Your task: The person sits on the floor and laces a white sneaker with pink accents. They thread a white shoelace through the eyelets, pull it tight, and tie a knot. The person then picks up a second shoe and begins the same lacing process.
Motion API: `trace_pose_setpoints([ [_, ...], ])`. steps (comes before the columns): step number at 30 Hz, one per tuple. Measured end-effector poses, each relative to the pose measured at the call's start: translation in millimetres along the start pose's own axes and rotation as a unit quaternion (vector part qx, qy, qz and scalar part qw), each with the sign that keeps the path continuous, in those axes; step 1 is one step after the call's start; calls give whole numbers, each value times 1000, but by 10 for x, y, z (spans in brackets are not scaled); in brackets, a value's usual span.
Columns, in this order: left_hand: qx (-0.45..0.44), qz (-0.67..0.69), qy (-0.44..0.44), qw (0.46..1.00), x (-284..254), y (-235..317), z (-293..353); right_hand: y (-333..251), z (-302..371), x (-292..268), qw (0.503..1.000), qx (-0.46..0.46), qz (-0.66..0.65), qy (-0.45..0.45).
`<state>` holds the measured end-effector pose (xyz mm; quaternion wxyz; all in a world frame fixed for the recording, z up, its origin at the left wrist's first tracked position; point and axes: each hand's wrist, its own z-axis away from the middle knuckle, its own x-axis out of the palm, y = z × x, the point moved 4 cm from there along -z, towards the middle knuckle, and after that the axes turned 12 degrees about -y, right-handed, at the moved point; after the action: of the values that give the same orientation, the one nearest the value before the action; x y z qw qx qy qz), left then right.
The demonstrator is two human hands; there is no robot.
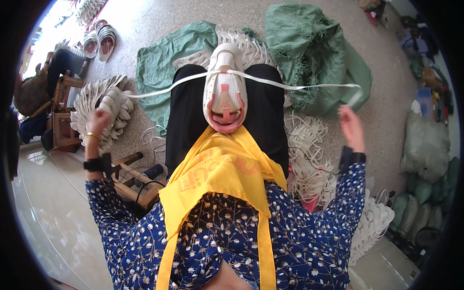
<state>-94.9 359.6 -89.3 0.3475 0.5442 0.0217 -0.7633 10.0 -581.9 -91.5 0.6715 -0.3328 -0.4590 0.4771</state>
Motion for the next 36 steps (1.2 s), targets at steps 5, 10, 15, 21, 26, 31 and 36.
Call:
trace_pose_setpoints([
  [5,171,379,-414,810,865,1907,1099,355,383,2372,967,122,122,-186],
  [10,318,310,-274,853,1043,2760,1280,345,351,3373,877,-22,396,-273],
  [15,444,159,18,882,1038,3233,1093,345,97,3726,688,-278,627,-238],
  [21,385,200,-5,901,1154,3384,753,462,-277,3722,837,-255,435,-215],
  [26,346,265,-42,899,1200,3388,657,574,-363,3692,935,-151,220,-234],
  [31,332,302,-70,891,1263,3336,572,582,-321,3760,940,-126,185,-259],
  [36,340,342,-98,870,1271,3328,550,583,-326,3788,917,-171,264,-246],
])
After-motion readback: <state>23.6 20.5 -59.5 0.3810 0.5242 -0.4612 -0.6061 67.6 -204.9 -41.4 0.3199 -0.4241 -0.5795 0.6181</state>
